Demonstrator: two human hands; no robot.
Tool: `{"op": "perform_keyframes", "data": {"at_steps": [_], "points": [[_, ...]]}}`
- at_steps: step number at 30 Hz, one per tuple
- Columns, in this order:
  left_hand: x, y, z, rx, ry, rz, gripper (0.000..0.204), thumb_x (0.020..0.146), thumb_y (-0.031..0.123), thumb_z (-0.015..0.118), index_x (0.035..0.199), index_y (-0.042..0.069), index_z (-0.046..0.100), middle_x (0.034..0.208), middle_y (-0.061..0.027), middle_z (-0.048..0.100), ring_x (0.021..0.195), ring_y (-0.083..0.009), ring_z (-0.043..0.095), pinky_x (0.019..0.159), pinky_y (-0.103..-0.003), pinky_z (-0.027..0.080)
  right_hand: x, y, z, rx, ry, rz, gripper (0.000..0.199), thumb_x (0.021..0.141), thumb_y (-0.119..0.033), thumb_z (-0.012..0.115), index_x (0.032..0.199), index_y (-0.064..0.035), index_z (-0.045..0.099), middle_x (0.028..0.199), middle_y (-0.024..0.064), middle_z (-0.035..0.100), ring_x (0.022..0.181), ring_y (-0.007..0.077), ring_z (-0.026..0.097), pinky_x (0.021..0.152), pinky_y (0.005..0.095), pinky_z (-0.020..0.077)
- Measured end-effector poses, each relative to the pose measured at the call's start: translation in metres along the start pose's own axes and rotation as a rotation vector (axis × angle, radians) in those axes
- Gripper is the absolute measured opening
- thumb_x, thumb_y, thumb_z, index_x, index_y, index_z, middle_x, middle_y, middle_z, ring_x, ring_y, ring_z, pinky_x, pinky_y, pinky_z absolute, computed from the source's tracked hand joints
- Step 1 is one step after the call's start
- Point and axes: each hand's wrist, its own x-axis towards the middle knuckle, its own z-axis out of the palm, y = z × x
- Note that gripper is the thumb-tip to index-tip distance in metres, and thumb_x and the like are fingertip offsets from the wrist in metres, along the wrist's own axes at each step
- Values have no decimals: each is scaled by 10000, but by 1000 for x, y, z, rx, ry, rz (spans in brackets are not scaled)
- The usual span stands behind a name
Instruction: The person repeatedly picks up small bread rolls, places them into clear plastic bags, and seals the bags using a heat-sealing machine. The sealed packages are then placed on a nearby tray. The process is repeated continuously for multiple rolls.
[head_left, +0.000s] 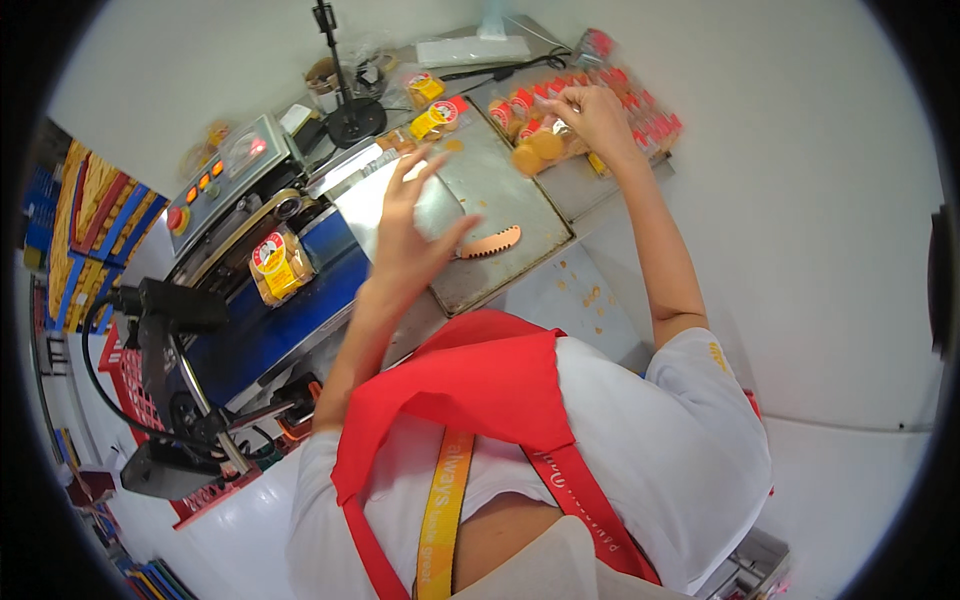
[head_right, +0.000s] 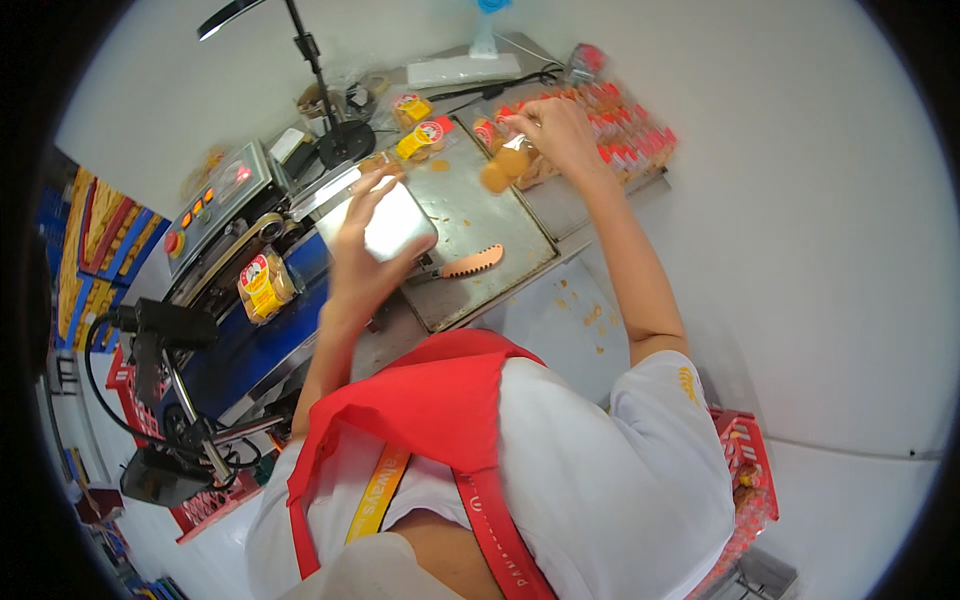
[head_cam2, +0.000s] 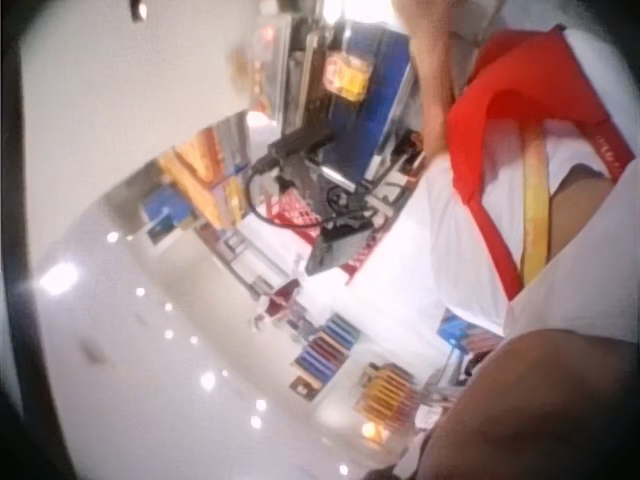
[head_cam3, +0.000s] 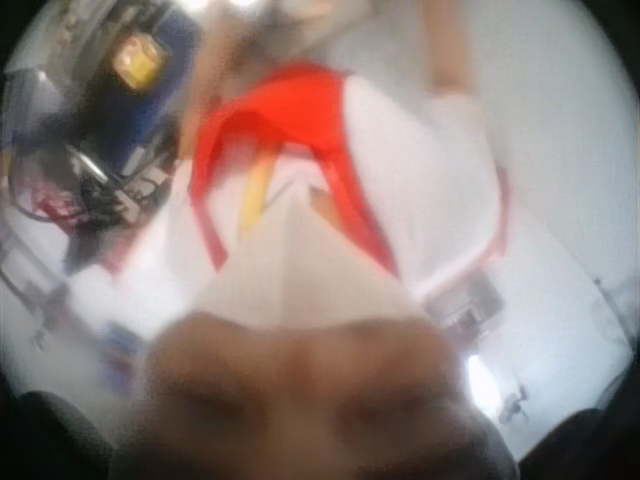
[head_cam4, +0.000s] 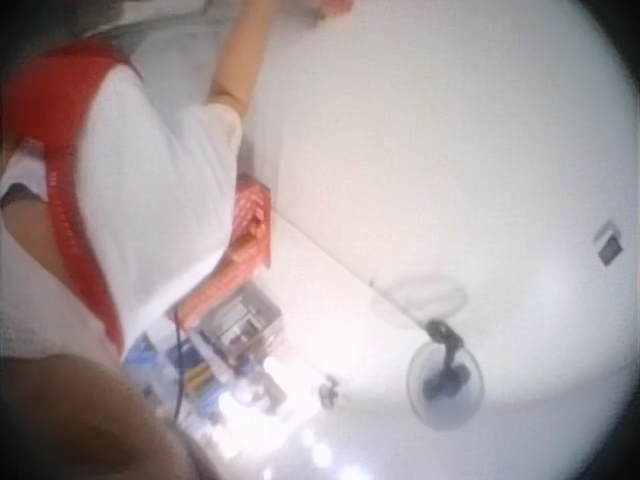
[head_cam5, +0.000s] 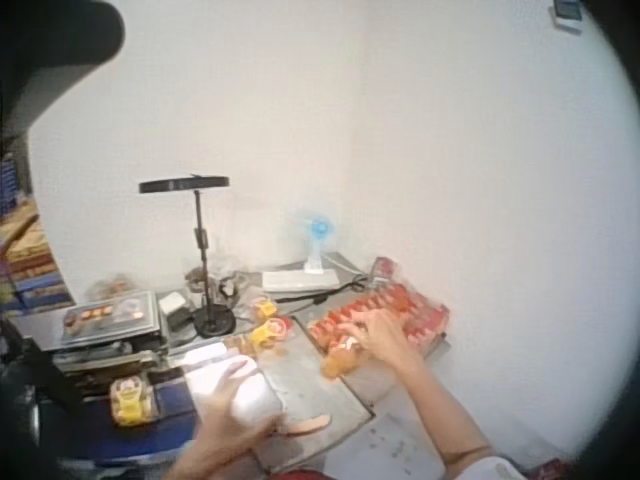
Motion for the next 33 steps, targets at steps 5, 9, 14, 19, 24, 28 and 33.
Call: {"op": "perform_keyframes", "data": {"at_steps": [5,9,14,19,24,28,33], "points": [[37,-3,44,10,118,99,648,699,180,793,1259,37,501,1141,-153,571,1047,-341,561,885,-389,457,16,-55,6,529,-136,-10,355,882,-351,631,744,-28,682,511,-60,480,494,15,388,447,233,305],[43,-27,29,-212,193,22,472,762,116,748,1174,-4,553,1038,-137,642,949,-191,626,821,-308,495,23,-62,1,840,-287,-50,339,906,-327,605,865,4,664,737,-40,583,707,20,485,636,202,403],[42,-28,3,-299,134,-187,438,795,127,724,1176,-11,558,1009,-110,655,919,-142,625,809,-303,503,24,-59,6,879,-495,-216,228,899,-210,626,858,12,658,767,-31,589,770,24,513,714,208,433],[35,-60,8,-1320,0,-622,356,936,342,555,1134,47,579,985,-56,644,815,-107,622,676,-276,527,26,-82,3,1000,-492,-356,166,903,-157,613,863,-1,656,777,7,631,738,59,568,699,202,453],[29,-78,8,-1841,-138,-895,344,928,397,533,1016,68,579,880,-52,629,702,-164,625,553,-309,526,40,-91,21,1053,-433,-384,277,873,-185,659,1080,-20,580,846,45,651,873,98,614,779,244,490],[30,-72,8,-1712,198,-622,432,923,389,535,1194,55,503,1048,-66,618,893,-165,616,777,-324,512,24,-94,67,1126,-250,-223,680,827,-189,713,1321,-33,273,1007,97,623,957,172,611,785,286,518],[13,-97,-4,-960,272,-292,420,943,223,557,1301,59,414,1187,-35,569,1019,-139,584,917,-336,447,-1,-104,127,1201,-233,-221,814,774,-66,743,1292,-61,114,1102,170,568,1068,268,583,837,360,528]]}}
